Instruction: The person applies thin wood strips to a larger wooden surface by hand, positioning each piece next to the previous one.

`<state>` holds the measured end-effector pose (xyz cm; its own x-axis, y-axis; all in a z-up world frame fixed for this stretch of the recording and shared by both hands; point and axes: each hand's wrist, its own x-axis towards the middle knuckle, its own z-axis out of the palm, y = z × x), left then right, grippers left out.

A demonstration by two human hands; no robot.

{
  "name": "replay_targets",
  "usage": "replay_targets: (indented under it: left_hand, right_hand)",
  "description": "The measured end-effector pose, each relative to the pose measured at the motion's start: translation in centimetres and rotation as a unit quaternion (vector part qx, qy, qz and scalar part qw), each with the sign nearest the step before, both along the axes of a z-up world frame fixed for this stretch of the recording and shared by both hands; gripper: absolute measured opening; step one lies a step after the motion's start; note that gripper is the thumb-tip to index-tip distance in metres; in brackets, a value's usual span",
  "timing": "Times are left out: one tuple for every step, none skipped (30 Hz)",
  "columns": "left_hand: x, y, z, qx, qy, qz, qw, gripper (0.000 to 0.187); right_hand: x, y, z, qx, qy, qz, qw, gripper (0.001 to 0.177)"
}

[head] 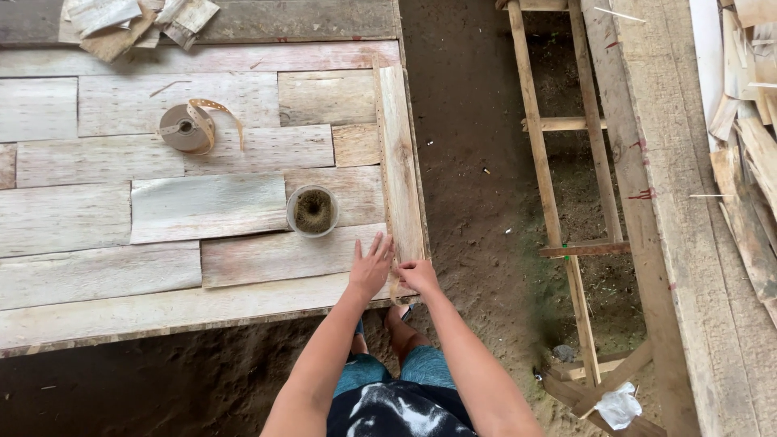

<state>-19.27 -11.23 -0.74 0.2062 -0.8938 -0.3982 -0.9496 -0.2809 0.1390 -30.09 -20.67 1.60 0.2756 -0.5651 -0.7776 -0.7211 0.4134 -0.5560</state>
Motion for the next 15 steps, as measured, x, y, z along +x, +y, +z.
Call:
replay_targets:
  left_hand:
    - [-0.1, 0.2, -0.1, 0.001, 0.0, 0.001, 1.0, 0.058]
    - [-0.2, 0.4, -0.2, -0.001, 0.006, 0.003, 1.0, 0.059]
    - [-0.3, 0.3, -0.2, -0.004, 0.01, 0.005, 1.0, 0.059]
    - [-0.3, 0.4, -0.4, -0.004, 0.01, 0.004, 1.0, 0.059]
    - [-0.4, 0.6, -0.6, -0.005, 0.011, -0.001, 1.0, 0.059]
    - [-0.6, 0.7, -0.9, -0.005, 0.012, -0.005, 1.0, 0.06]
    - [-0.8, 1.1, -0.8, -0.003, 0.012, -0.004, 1.0, 0.06]
    - [-1.0, 1.5, -0.7, 0.002, 0.028, 0.0, 1.0, 0.06]
    - [-0.9, 1.2, -0.6, 0.003, 0.041, 0.002, 0.999, 0.061]
    - [-0.5, 1.0, -0.6, 0.001, 0.038, 0.002, 0.999, 0.061]
    - [-0.8, 1.1, -0.7, 0.0, 0.036, 0.001, 0.999, 0.061]
    - [-1.0, 1.2, -0.8, -0.001, 0.034, 0.0, 0.999, 0.061]
    - [-1.1, 1.3, -0.8, 0.0, 0.036, 0.0, 0.999, 0.061]
    - [-1.2, 1.4, -0.7, 0.005, 0.038, 0.004, 0.999, 0.062]
    - [-1.1, 1.2, -0.6, 0.008, 0.038, 0.007, 0.999, 0.063]
  right_hand:
    - [-0.1, 0.2, 0.2, 0.001, 0.0, 0.001, 1.0, 0.035]
    - [-0.3, 0.5, 0.4, -0.003, 0.0, 0.0, 1.0, 0.037]
    - [-0.4, 0.5, 0.7, -0.009, -0.001, -0.002, 1.0, 0.04]
    - [-0.3, 0.6, 0.6, -0.009, -0.001, -0.003, 1.0, 0.04]
    - [-0.3, 0.6, 0.5, -0.005, -0.006, -0.012, 1.0, 0.04]
    - [-0.3, 0.7, 0.3, -0.001, -0.011, -0.022, 1.0, 0.04]
    - [-0.5, 0.9, -0.1, 0.001, -0.011, -0.021, 1.0, 0.04]
    - [-0.8, 1.2, -0.6, 0.004, -0.013, -0.026, 1.0, 0.041]
    - [-0.7, 0.9, -1.0, 0.003, -0.018, -0.033, 0.999, 0.043]
    - [-0.3, 0.7, -1.2, 0.002, -0.021, -0.034, 0.999, 0.043]
    - [-0.6, 0.9, -1.4, 0.002, -0.029, -0.036, 0.999, 0.044]
    - [-0.8, 1.0, -1.6, 0.001, -0.037, -0.038, 0.999, 0.045]
    - [-1.0, 1.2, -1.3, 0.002, -0.035, -0.039, 0.999, 0.045]
    - [-1.2, 1.4, -1.0, 0.01, -0.044, -0.044, 0.998, 0.045]
    - [-1.2, 1.3, -0.6, 0.016, -0.054, -0.05, 0.997, 0.045]
